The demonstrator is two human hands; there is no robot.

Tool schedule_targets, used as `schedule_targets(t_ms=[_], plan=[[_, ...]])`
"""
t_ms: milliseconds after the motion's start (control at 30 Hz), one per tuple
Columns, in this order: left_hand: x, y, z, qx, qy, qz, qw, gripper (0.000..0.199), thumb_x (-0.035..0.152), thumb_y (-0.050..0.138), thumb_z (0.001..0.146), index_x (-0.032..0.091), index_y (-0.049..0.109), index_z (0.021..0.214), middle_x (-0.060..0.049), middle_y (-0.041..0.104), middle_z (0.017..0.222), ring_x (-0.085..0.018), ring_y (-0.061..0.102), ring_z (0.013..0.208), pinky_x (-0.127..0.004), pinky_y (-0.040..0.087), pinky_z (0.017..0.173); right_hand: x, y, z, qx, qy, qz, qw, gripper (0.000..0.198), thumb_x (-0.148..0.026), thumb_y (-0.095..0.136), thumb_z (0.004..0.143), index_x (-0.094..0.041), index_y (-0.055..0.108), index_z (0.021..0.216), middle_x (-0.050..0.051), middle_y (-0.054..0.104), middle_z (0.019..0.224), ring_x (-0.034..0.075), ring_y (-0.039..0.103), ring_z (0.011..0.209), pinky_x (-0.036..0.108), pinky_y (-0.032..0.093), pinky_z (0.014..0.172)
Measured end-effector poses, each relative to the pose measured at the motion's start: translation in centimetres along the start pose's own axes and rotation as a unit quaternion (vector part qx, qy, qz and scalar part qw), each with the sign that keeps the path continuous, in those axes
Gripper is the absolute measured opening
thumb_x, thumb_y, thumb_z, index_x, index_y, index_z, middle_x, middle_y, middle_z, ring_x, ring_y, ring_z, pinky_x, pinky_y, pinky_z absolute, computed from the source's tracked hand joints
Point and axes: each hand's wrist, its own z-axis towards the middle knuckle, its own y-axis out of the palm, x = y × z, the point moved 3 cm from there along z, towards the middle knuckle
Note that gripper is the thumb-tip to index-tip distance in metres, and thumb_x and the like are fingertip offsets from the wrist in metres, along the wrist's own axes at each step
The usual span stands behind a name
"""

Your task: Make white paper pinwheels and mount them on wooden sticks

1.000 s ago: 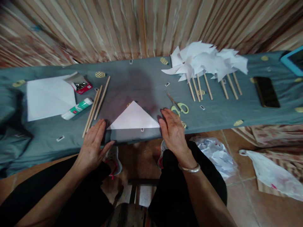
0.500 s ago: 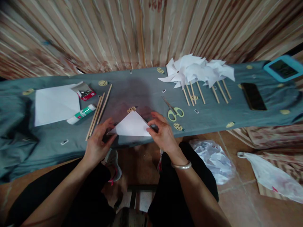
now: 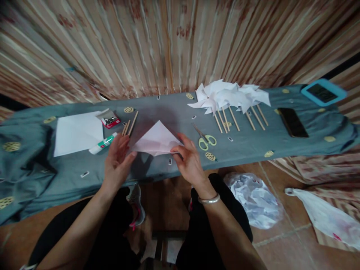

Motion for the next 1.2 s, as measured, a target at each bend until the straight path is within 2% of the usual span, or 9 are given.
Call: schedule_targets(t_ms=[67, 167, 333, 433, 600, 700, 867, 1100, 1200], plan=[[-0.7, 0.2, 0.6, 0.026, -0.109, -0.150, 0.982, 0.068, 0.045, 0.071, 0.078, 0.024, 0.048, 0.139, -0.015, 0.056, 0.143, -0.027, 0.058, 0.128, -0.042, 0.051, 0.102, -0.4, -0.2, 0.3, 0.027, -0.018, -0.021, 0.999, 0.021, -0.012, 0.052, 0.083, -0.024, 0.069, 0.089, 0.004, 0.048, 0.150, 0.026, 0.047, 0.137, 0.052, 0.040, 0.113], [-1.1, 0.9, 1.1, 0.010, -0.269, -0.280, 0.922, 0.053, 0.042, 0.078, 0.072, 0.016, 0.064, 0.116, -0.013, 0.072, 0.114, -0.023, 0.072, 0.097, -0.033, 0.060, 0.080, -1.0, -0.5, 0.6, 0.047, -0.047, -0.043, 0.997, 0.030, -0.006, 0.050, 0.078, -0.025, 0.068, 0.091, 0.001, 0.043, 0.153, 0.026, 0.043, 0.140, 0.051, 0.041, 0.113], [-0.3, 1.9, 0.9, -0.033, -0.367, -0.317, 0.874, 0.020, 0.019, 0.082, 0.062, 0.011, 0.070, 0.076, -0.007, 0.074, 0.076, -0.016, 0.069, 0.061, -0.025, 0.060, 0.055, -1.7, -0.8, 0.6, 0.055, -0.058, -0.072, 0.994, 0.031, -0.007, 0.049, 0.079, -0.026, 0.069, 0.092, 0.000, 0.042, 0.154, 0.028, 0.041, 0.142, 0.054, 0.041, 0.112], [0.0, 2.0, 0.8, -0.022, -0.365, -0.295, 0.883, 0.020, 0.016, 0.084, 0.058, 0.010, 0.071, 0.072, -0.007, 0.073, 0.074, -0.015, 0.068, 0.058, -0.024, 0.058, 0.052, -1.7, -0.9, 0.5, 0.050, -0.057, -0.086, 0.993, 0.031, -0.009, 0.048, 0.081, -0.027, 0.069, 0.096, 0.000, 0.042, 0.153, 0.028, 0.041, 0.142, 0.054, 0.041, 0.112], [0.0, 1.7, 1.8, 0.039, -0.279, -0.300, 0.912, 0.028, 0.020, 0.087, 0.049, 0.015, 0.074, 0.073, -0.004, 0.075, 0.076, -0.015, 0.068, 0.064, -0.025, 0.059, 0.062, 1.0, -3.0, 0.7, 0.104, -0.032, -0.133, 0.985, 0.033, -0.028, 0.049, 0.094, -0.024, 0.060, 0.125, 0.012, 0.056, 0.142, 0.026, 0.053, 0.132, 0.051, 0.045, 0.109], [0.1, 1.5, 2.6, 0.067, -0.231, -0.300, 0.923, 0.032, 0.018, 0.084, 0.047, 0.017, 0.076, 0.078, -0.003, 0.075, 0.078, -0.014, 0.067, 0.068, -0.022, 0.057, 0.064, 4.4, -4.6, 0.7, 0.132, 0.027, -0.222, 0.966, 0.033, -0.032, 0.046, 0.095, -0.018, 0.063, 0.119, 0.017, 0.067, 0.123, 0.031, 0.062, 0.116, 0.052, 0.050, 0.099], [0.6, 1.2, 3.5, 0.101, -0.197, -0.293, 0.930, 0.027, 0.016, 0.079, 0.044, 0.018, 0.076, 0.071, -0.001, 0.073, 0.070, -0.013, 0.065, 0.063, -0.022, 0.054, 0.058, 8.2, -4.9, 0.4, 0.065, 0.092, -0.290, 0.950, 0.032, -0.039, 0.050, 0.092, -0.017, 0.068, 0.106, 0.020, 0.073, 0.093, 0.036, 0.068, 0.092, 0.055, 0.052, 0.087], [1.0, 1.0, 4.1, 0.115, -0.195, -0.313, 0.922, 0.027, 0.023, 0.085, 0.048, 0.015, 0.074, 0.071, -0.001, 0.072, 0.071, -0.014, 0.066, 0.065, -0.027, 0.057, 0.066, 7.8, -4.8, 0.6, 0.064, 0.161, -0.234, 0.957, 0.025, -0.029, 0.064, 0.080, -0.020, 0.071, 0.102, 0.016, 0.076, 0.091, 0.036, 0.071, 0.091, 0.056, 0.054, 0.087], [1.0, 0.9, 4.4, 0.120, -0.196, -0.324, 0.918, 0.029, 0.024, 0.087, 0.048, 0.014, 0.074, 0.072, -0.001, 0.072, 0.071, -0.015, 0.067, 0.066, -0.028, 0.058, 0.067, 7.2, -4.7, 0.9, 0.077, 0.187, -0.112, 0.973, 0.023, -0.033, 0.067, 0.078, -0.020, 0.072, 0.097, 0.011, 0.078, 0.089, 0.030, 0.074, 0.085, 0.048, 0.057, 0.081]])
